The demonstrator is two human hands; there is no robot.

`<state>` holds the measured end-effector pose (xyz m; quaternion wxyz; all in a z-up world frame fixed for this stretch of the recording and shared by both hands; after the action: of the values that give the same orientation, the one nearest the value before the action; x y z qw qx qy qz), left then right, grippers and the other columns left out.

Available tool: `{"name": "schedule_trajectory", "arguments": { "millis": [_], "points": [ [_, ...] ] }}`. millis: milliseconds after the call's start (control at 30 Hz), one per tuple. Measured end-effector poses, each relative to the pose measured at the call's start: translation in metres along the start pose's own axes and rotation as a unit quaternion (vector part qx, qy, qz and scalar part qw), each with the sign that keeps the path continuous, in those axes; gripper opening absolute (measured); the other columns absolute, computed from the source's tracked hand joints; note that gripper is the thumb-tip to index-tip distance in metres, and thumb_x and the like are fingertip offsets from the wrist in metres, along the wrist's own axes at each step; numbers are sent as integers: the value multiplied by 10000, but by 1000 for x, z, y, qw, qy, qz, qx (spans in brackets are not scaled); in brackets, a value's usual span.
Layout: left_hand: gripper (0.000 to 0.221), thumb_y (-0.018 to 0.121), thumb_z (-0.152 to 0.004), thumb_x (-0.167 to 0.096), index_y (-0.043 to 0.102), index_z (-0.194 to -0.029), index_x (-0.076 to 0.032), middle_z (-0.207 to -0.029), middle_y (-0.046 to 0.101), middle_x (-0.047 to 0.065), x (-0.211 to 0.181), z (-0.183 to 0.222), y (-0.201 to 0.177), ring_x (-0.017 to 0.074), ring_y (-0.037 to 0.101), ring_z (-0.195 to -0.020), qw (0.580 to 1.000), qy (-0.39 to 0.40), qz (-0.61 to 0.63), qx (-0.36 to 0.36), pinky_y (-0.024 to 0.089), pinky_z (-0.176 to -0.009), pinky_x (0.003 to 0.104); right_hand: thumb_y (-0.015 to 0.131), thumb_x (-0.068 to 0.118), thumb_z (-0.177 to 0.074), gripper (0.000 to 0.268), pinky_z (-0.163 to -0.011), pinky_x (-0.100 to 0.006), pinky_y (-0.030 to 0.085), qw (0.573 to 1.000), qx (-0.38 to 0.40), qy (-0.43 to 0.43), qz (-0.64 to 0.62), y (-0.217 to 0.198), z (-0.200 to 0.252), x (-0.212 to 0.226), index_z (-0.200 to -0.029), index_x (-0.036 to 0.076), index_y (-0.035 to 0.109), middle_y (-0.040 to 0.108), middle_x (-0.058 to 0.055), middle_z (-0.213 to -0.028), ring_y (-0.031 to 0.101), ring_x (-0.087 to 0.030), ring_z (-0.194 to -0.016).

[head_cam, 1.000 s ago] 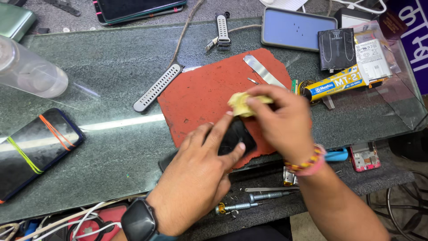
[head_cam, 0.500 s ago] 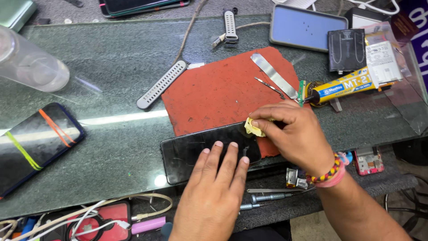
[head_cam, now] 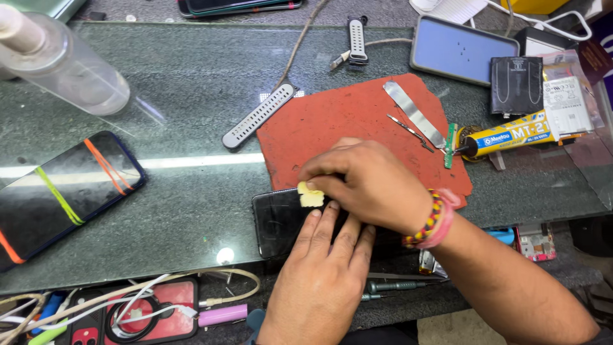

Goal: The person applies adhesive along the edges of a smartphone screen and presses it into place. They then wipe the screen and edges with a cloth to remove excess adhesive.

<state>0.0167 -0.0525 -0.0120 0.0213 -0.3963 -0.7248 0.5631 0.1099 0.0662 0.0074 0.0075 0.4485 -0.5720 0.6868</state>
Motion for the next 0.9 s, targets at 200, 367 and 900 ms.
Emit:
{"name": "schedule_trajectory", "arguments": {
  "millis": [200, 367, 900],
  "points": [
    [434, 595, -859, -187, 682, -1230, 21, -1264, 620, 233, 0, 0, 3, 454, 547, -1260, 998, 0, 13, 62, 350, -1171, 550, 724, 196, -867, 130, -794, -418, 530, 999, 35, -35, 12, 27, -34, 33, -942, 129, 806, 784, -41, -890, 690, -263, -878],
    [468, 587, -857, -184, 684, -1265, 25, -1314, 616, 222, -1, 0, -3, 437, 534, -1278, 1000, -2, 0, 1, 359, -1171, 527, 687, 130, -945, 157, -767, -310, 612, 948, 38, 68, -309, 33, -54, 31, -1079, 69, 743, 770, -49, -949, 739, -153, -871],
    [779, 845, -738, -385, 565, -1364, -14, -1207, 660, 174, 40, 53, -44, 389, 574, -1127, 917, -377, -64, -115, 385, -973, 528, 568, 68, -1031, 126, -851, -297, 532, 991, -114, 45, -61, -32, 73, -39, -1117, 17, 645, 672, -62, -1055, 665, -181, -972]
  ]
}}
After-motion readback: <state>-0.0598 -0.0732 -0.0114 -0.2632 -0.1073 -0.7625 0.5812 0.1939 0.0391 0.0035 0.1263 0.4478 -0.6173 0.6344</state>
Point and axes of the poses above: each hand's wrist, its own z-axis away from the middle knuckle, its own y-axis out of the palm, x = y × z, the point moved 4 cm from there along -z, towards the middle knuckle
